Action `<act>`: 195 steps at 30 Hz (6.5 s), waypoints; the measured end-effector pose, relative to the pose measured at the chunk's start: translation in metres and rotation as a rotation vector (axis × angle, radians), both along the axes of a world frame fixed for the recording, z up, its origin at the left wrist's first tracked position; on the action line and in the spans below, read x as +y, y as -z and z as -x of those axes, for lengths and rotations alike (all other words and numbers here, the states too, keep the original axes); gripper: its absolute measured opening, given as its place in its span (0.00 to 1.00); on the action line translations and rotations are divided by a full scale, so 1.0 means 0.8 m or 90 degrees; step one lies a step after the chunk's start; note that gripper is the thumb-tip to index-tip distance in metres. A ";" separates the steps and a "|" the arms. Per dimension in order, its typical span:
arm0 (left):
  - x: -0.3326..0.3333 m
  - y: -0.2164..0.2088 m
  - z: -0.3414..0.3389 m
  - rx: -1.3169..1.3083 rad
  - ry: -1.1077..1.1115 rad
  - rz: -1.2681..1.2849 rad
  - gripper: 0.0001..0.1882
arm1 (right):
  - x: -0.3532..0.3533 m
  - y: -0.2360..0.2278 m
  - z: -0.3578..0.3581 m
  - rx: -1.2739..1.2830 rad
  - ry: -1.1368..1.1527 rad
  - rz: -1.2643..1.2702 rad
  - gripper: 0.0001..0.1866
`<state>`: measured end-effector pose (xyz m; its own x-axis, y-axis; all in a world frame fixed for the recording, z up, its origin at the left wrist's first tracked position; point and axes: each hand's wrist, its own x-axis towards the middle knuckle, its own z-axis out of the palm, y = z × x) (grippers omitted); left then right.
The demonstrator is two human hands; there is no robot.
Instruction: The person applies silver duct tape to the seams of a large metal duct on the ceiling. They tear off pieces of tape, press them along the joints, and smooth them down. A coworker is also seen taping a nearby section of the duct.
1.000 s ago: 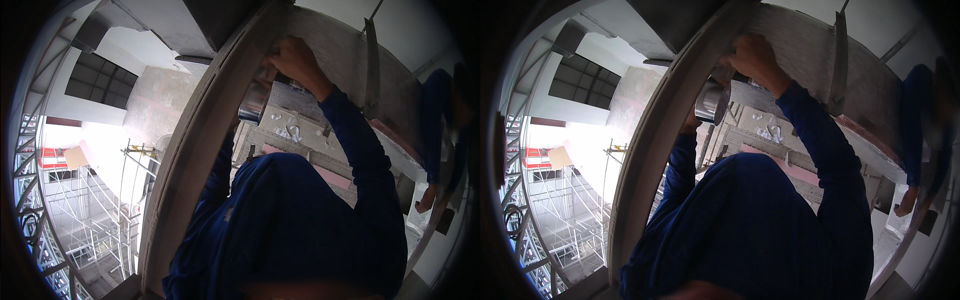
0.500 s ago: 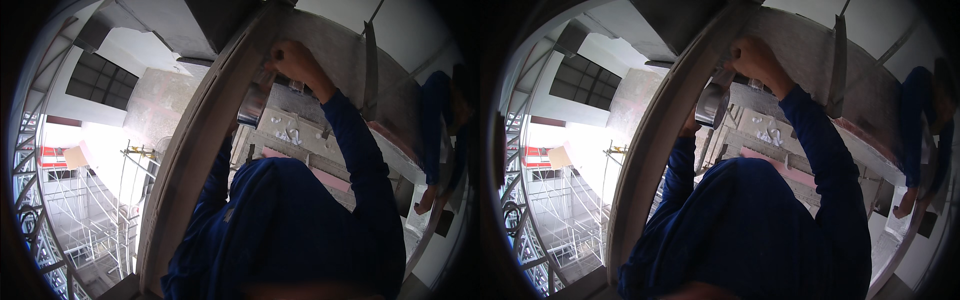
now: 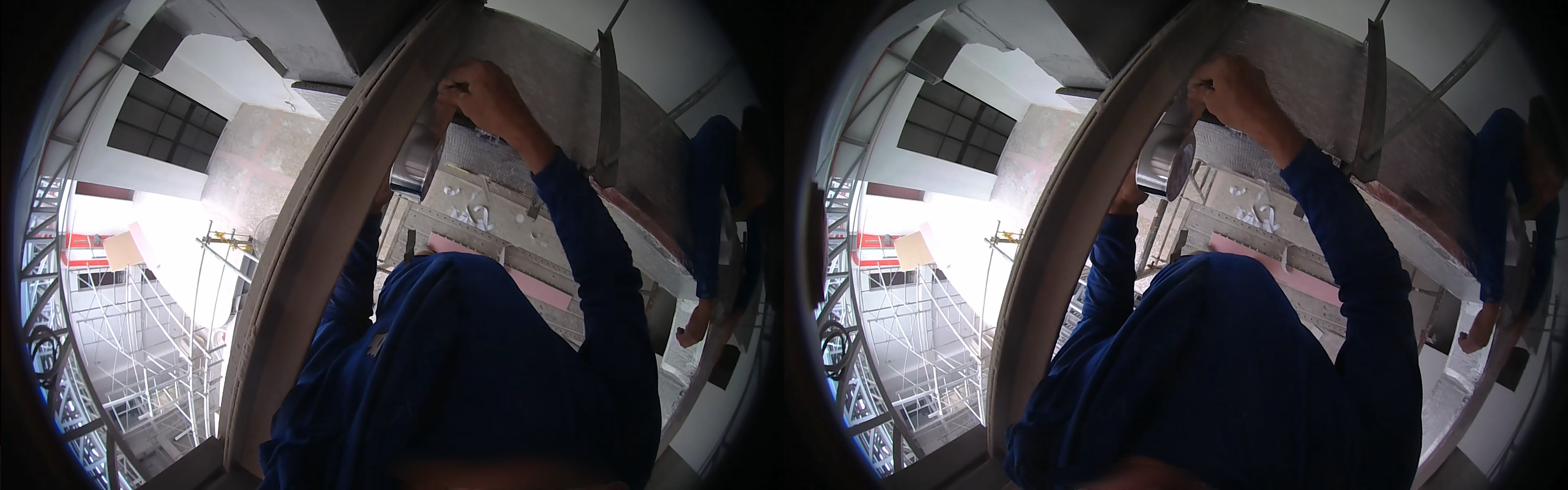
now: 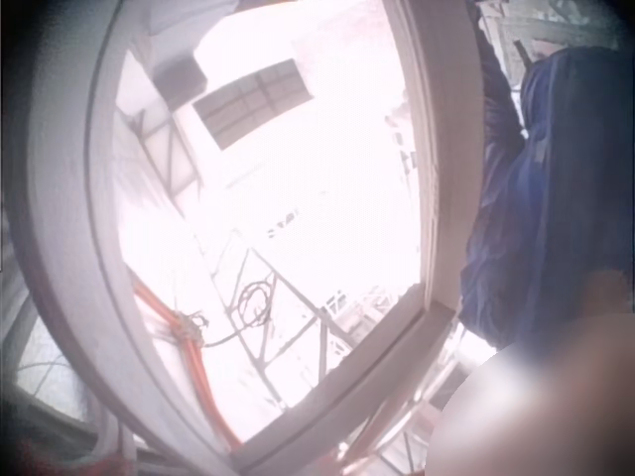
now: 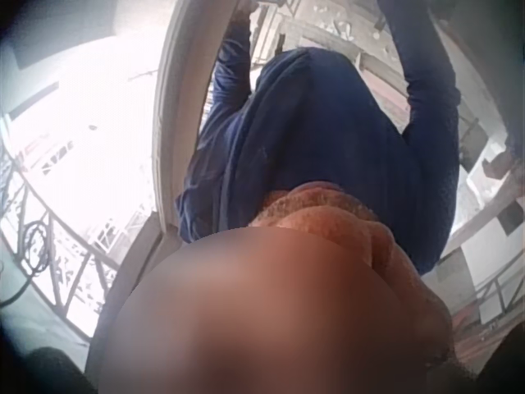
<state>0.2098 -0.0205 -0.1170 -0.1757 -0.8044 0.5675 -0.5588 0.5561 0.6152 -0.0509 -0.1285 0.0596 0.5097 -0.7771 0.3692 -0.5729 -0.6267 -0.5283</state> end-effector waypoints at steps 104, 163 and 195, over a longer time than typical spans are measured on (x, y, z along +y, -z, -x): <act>-0.017 -0.013 0.017 0.084 0.129 -0.202 0.11 | 0.062 0.030 -0.024 0.134 0.037 0.344 0.16; 0.106 0.058 0.004 0.450 -0.059 -0.368 0.16 | 0.159 0.091 -0.031 -0.651 0.238 -0.576 0.23; 0.087 0.076 -0.035 0.358 -0.042 -0.340 0.27 | 0.138 0.114 -0.082 -0.805 0.310 -0.423 0.17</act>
<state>0.2381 0.0493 -0.1775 0.0807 -0.9927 0.0894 -0.1053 0.0807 0.9912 0.0146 -0.0178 -0.0312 -0.2154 -0.9689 -0.1218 0.3882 0.0295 -0.9211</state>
